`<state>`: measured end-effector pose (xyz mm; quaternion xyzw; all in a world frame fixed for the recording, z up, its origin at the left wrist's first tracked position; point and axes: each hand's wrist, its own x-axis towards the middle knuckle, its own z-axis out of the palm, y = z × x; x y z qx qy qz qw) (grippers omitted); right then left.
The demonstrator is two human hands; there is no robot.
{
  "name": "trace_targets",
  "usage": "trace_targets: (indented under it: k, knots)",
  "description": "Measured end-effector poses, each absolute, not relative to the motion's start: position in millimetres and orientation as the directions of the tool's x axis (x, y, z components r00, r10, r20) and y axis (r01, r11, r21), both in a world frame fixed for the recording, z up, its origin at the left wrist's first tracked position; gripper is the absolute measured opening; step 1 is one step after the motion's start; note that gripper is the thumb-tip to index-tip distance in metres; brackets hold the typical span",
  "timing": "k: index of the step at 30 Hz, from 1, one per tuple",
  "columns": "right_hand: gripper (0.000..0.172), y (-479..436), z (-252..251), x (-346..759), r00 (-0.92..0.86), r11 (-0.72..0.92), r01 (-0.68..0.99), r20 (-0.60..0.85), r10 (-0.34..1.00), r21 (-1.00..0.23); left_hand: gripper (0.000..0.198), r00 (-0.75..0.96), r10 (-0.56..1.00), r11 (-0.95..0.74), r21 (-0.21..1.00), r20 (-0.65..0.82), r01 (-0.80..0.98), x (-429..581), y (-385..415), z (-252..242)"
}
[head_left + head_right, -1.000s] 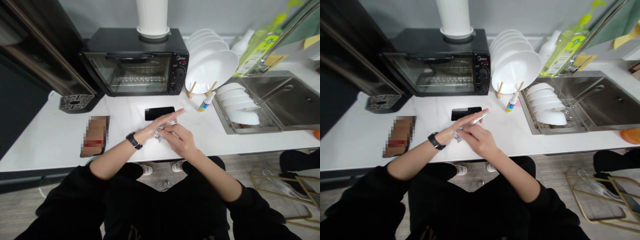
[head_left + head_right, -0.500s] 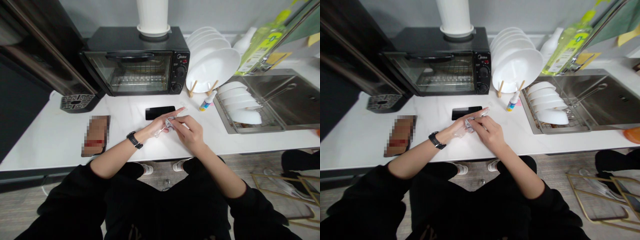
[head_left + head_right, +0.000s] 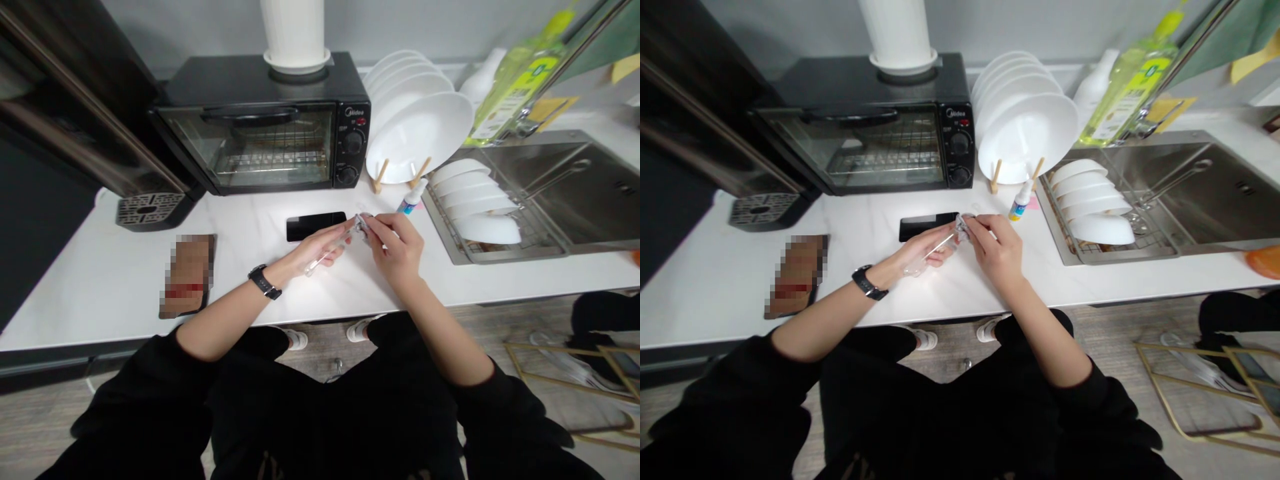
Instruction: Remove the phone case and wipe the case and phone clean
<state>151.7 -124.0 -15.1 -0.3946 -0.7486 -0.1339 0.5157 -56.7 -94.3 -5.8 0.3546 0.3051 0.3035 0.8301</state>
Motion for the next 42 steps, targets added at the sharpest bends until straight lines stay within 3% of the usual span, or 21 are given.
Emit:
trace_targets:
  k: [5, 10, 13, 17, 22, 25, 31, 42]
  knots:
    - [0.028, -133, -12, 138, -0.216, 0.707, 0.682, 0.874, 0.435, -0.184, 0.052, 0.657, 0.71, 0.529, 0.808, -0.254, -0.26, -60, -91, -17]
    - [0.029, -157, -10, 107, -0.333, 0.801, 0.592, 0.878, 0.342, -0.088, 0.04, 0.606, 0.794, 0.287, 0.91, -0.053, -0.298, -60, -96, -10]
    - [0.027, -168, -11, 91, -0.406, 0.848, 0.529, 0.864, 0.298, -0.044, 0.038, 0.565, 0.823, 0.206, 0.959, -0.063, -0.193, -58, -102, 3]
    - [0.026, -171, -8, 85, -0.426, 0.86, 0.508, 0.857, 0.289, -0.037, 0.044, 0.551, 0.826, 0.222, 0.967, -0.119, -0.124, -58, -105, 10]
    - [0.025, -162, -5, 94, -0.442, 0.855, 0.519, 0.858, 0.261, 0.008, 0.042, 0.578, 0.814, 0.22, 0.953, -0.061, -0.209, -62, -101, -1]
    - [0.028, -153, -6, 106, -0.382, 0.82, 0.571, 0.875, 0.297, -0.029, 0.039, 0.603, 0.796, 0.276, 0.916, -0.049, -0.29, -63, -97, -9]
    - [0.03, -129, -8, 142, -0.266, 0.713, 0.69, 0.874, 0.407, -0.122, 0.049, 0.654, 0.717, 0.52, 0.81, -0.24, -0.272, -61, -93, -14]
    - [0.028, -119, -7, 151, -0.205, 0.696, 0.7, 0.889, 0.409, -0.159, 0.038, 0.67, 0.695, 0.559, 0.782, -0.261, -0.275, -60, -93, -9]
